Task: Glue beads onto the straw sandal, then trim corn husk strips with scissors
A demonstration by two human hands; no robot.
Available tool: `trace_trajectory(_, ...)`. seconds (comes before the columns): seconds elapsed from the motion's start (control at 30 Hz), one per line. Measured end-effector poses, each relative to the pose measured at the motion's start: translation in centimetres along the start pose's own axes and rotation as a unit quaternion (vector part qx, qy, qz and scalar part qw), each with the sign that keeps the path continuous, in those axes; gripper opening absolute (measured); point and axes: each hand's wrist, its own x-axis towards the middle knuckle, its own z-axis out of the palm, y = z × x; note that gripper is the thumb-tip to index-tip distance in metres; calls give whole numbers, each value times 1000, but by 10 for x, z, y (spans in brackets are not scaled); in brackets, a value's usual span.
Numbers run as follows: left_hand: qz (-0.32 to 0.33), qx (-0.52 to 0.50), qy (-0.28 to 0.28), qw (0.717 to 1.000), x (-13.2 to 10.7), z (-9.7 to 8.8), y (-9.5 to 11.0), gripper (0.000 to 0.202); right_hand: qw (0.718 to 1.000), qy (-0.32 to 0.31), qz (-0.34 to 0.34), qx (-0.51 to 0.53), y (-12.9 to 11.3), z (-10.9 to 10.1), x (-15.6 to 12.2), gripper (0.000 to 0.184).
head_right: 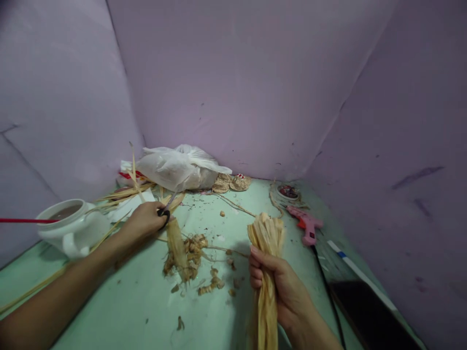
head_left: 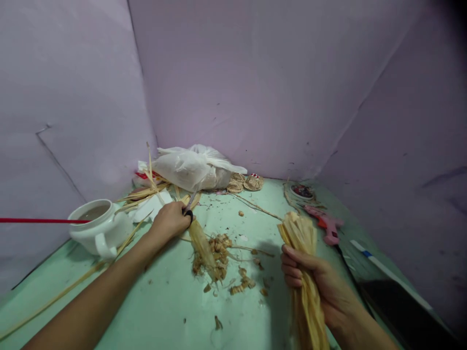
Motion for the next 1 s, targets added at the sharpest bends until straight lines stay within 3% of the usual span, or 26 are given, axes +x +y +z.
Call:
trace_trajectory(0.13,-13,-15,18,1000,-2,9,6,31,1000,19,-6,-17,4,1,2,22)
trace_trajectory(0.27,7,-86,59,995,-2,14,14,17,999,33,-11,-31,4,3,2,24)
trace_trajectory(0.43,-1,-210,160,965,4,-6,23,20,998,30,-29,-49,3,5,-1,25)
trace_trajectory(0.53,35,-285,289,913,-11,-37,35,34,998,17,-31,-53,5,6,-3,26)
trace_trajectory(0.6,150,-366,447,802,-26,-56,43,43,998,11,-35,-55,6,7,-3,26)
trace_trajectory(0.67,195,-424,486,739,-38,-70,48,41,997,10,-42,-56,6,7,-4,26)
trace_trajectory(0.73,177,-514,424,724,-43,-75,51,37,997,5,-56,-56,6,8,-5,25)
trace_trajectory(0.8,120,-625,293,714,-46,-70,56,36,996,-8,-74,-55,6,8,-7,23)
trace_trajectory(0.9,12,-719,96,689,-56,-50,72,41,993,-27,-102,-48,6,11,-13,24)
trace_trajectory(1.0,-62,-743,-11,667,-73,-26,95,46,990,-73,-110,-43,11,14,-18,33)
